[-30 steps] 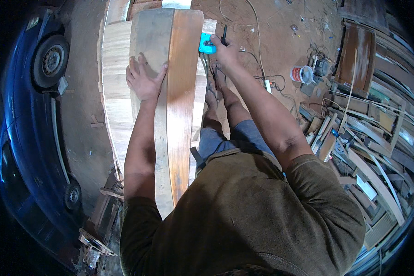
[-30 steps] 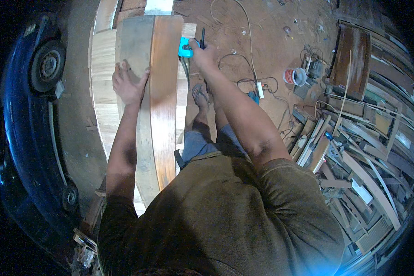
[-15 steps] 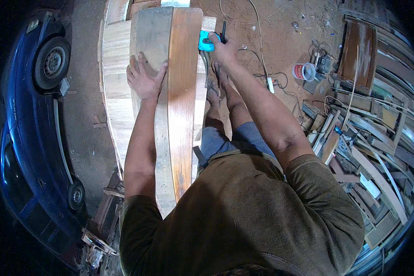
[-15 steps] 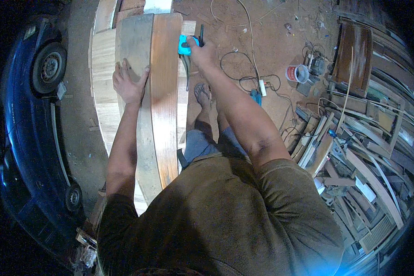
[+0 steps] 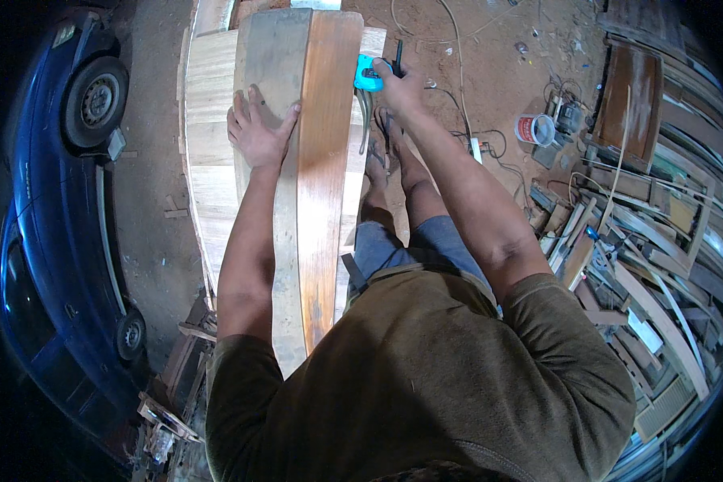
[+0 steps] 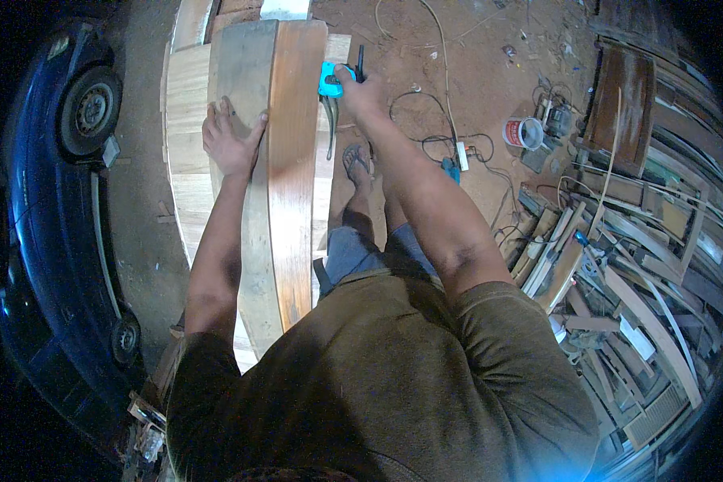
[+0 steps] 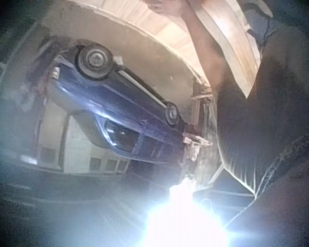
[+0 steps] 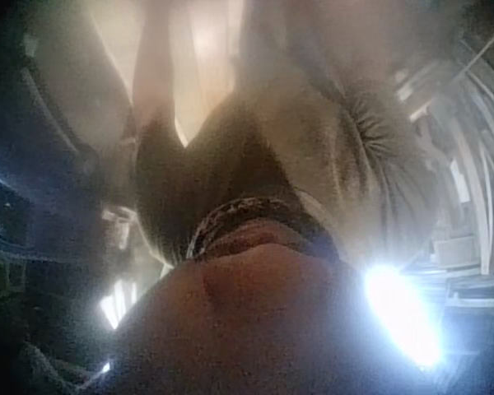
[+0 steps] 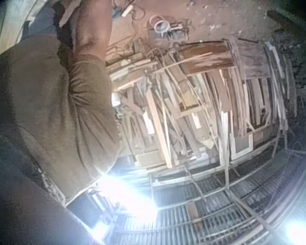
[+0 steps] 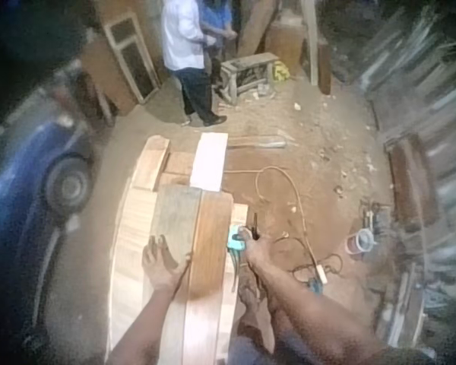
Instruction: The person measures a long wooden plank with a tape measure and marks it with a pencil. They then use a circular saw to cut the plank along the marked line. The person also uses a clamp to secure the wood during the process.
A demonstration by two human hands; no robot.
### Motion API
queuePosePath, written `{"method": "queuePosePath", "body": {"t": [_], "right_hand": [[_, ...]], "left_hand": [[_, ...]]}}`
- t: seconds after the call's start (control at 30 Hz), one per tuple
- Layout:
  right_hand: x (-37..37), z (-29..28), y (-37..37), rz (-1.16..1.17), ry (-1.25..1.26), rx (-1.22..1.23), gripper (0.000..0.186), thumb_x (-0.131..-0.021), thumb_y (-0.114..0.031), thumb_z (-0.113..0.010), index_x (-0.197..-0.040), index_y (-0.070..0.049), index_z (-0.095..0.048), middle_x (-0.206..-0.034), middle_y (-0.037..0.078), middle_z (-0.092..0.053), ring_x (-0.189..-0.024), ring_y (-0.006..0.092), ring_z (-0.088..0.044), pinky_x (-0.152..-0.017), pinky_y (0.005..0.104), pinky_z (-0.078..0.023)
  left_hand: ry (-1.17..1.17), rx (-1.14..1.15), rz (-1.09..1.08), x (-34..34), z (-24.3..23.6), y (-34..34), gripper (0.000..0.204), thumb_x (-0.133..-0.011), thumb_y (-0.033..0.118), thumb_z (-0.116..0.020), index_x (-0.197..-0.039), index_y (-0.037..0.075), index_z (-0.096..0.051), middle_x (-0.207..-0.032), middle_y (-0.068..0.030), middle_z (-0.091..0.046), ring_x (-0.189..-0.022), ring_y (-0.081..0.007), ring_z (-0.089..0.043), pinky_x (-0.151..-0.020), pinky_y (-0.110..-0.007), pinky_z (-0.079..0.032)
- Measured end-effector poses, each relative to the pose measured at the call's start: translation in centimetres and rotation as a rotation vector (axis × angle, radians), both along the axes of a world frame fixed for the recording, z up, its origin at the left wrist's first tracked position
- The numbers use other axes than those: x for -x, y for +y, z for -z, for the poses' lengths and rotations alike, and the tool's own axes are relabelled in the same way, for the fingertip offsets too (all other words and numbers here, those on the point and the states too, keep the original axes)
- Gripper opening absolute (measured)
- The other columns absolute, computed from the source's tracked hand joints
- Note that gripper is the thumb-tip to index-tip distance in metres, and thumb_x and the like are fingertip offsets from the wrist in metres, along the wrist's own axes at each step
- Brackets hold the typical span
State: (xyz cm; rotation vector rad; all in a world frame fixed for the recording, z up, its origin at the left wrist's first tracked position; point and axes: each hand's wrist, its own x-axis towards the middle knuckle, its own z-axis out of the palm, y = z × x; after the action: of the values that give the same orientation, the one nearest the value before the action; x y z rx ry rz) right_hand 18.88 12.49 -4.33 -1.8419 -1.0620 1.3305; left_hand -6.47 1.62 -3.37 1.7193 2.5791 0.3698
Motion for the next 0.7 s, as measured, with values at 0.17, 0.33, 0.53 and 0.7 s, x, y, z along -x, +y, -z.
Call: {"method": "queuePosePath", "body": {"t": [0.17,0.33,0.53,0.7], "right_hand": [[-4.6,-0.7,-1.6,0.098,0.247,0.137,0.038,-0.094,-0.038,-0.072,-0.11,-0.003,-0.072,-0.095,0.006,-0.072,-0.082,0.0164,-0.066,-0.073,0.0305,-0.05],[-8.0,-9.1,-7.5,0.155,0.939,0.286,0.043,-0.097,-0.043,-0.062,-0.112,-0.004,-0.068,-0.099,0.01,-0.072,-0.085,0.0219,-0.069,-0.074,0.0357,-0.053],[-10.3,-13.3,-14.7,-0.132,0.847,0.481,0.04,-0.099,-0.042,-0.057,-0.114,-0.006,-0.064,-0.117,0.015,-0.072,-0.098,0.0256,-0.07,-0.083,0.0377,-0.056],[-10.3,-17.2,-24.1,-0.779,0.199,0.0,0.034,-0.094,-0.033,-0.073,-0.108,-0.006,-0.058,-0.098,0.005,-0.063,-0.089,0.0133,-0.059,-0.08,0.0312,-0.049]], "left_hand": [[-0.056,0.057,-0.001,0.0,0.1,0.0,0.106,-0.079,0.084,-0.059,-0.161,0.021,-0.032,-0.164,-0.0133,-0.029,-0.148,-0.0435,-0.024,-0.122,-0.056,-0.019],[-0.034,0.07,0.005,0.6,-0.2,-0.9,0.106,-0.082,0.085,-0.053,-0.16,0.016,-0.033,-0.166,-0.0153,-0.024,-0.15,-0.0441,-0.02,-0.122,-0.057,-0.015],[-0.562,0.072,0.099,-3.1,-4.6,-5.1,0.059,-0.093,0.053,-0.069,-0.128,0.005,-0.069,-0.128,-0.0175,-0.068,-0.119,-0.0311,-0.063,-0.102,-0.044,-0.049],[-1.712,0.131,-0.067,-14.3,-10.0,-22.3,0.023,-0.1,0.024,-0.068,-0.108,0.003,-0.074,-0.096,-0.005,-0.074,-0.083,-0.0143,-0.068,-0.08,-0.03,-0.056]]}}
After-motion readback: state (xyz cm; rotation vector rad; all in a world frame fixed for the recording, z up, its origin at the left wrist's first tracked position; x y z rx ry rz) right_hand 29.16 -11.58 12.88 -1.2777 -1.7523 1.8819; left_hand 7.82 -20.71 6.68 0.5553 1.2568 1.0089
